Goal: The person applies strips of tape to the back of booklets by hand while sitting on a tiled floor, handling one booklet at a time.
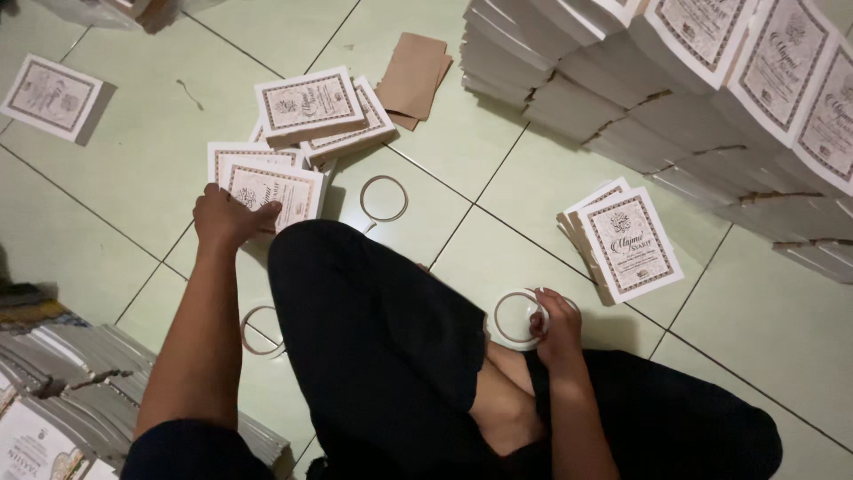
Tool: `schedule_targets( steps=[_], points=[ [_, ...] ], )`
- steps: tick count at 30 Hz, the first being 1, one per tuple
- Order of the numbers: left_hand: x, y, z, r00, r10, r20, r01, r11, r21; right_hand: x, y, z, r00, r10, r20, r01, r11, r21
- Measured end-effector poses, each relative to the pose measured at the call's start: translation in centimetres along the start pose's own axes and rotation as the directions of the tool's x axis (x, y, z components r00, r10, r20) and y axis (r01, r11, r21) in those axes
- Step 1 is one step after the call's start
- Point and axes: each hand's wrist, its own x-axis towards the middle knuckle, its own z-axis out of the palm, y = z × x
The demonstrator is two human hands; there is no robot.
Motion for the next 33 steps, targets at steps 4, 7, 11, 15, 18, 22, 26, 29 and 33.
schedule_targets(
  steps=[4, 7, 11, 15, 18, 22, 26, 29, 33],
  points=[
    [-1.0, 0.7, -1.6, 0.993, -0.106, 0.061, 0.115, 0.978, -0.172, 0.2, 0.2, 0.0, 1.0, -0.001, 0.001, 0.001, 1.0, -0.001],
    [-1.9, 1.7, -2.0, 0.979, -0.164, 0.122, 0.201, 0.888, -0.414, -0.5, -0.3, 0.3, 1.0, 0.007, 0.007, -0.007, 1.0, 0.002],
    [-0.5, 1.1, -3.7, 0.987, -0.127, 0.093, 0.156, 0.883, -0.443, 0.2, 0.1, 0.0, 0.999, 0.032, 0.004, -0.032, 0.999, 0.007],
    [1.7, 4.8, -2.6, 0.994, 0.068, 0.088, -0.042, 0.96, -0.275, 1.3, 1.4, -0.5, 1.0, 0.021, 0.018, -0.021, 1.0, 0.003],
    [3.0, 9.8, -1.2, 0.97, 0.226, 0.092, -0.239, 0.952, 0.189, 0.6, 0.7, -0.2, 1.0, 0.022, 0.005, -0.022, 0.999, 0.031],
    [-3.3, 20.2, -3.7, 0.917, 0.296, 0.269, -0.326, 0.943, 0.074, -1.5, -1.2, 0.7, 0.999, 0.039, 0.037, -0.039, 0.999, -0.003],
    [-5.8, 25.5, -2.5, 0.776, 0.413, 0.477, -0.307, 0.908, -0.286, -1.5, -0.9, 0.5, 0.981, -0.173, -0.085, 0.11, 0.862, -0.495],
    [-6.9, 28.0, 2.4, 0.712, 0.375, 0.594, -0.125, 0.899, -0.419, -1.0, -1.4, -1.7, 0.935, -0.239, -0.262, 0.057, 0.83, -0.555],
    [-8.3, 28.4, 11.7, 0.58, 0.429, 0.693, 0.038, 0.835, -0.549, -2.2, -4.9, -3.9, 0.888, -0.227, -0.4, -0.089, 0.768, -0.634]
  ],
)
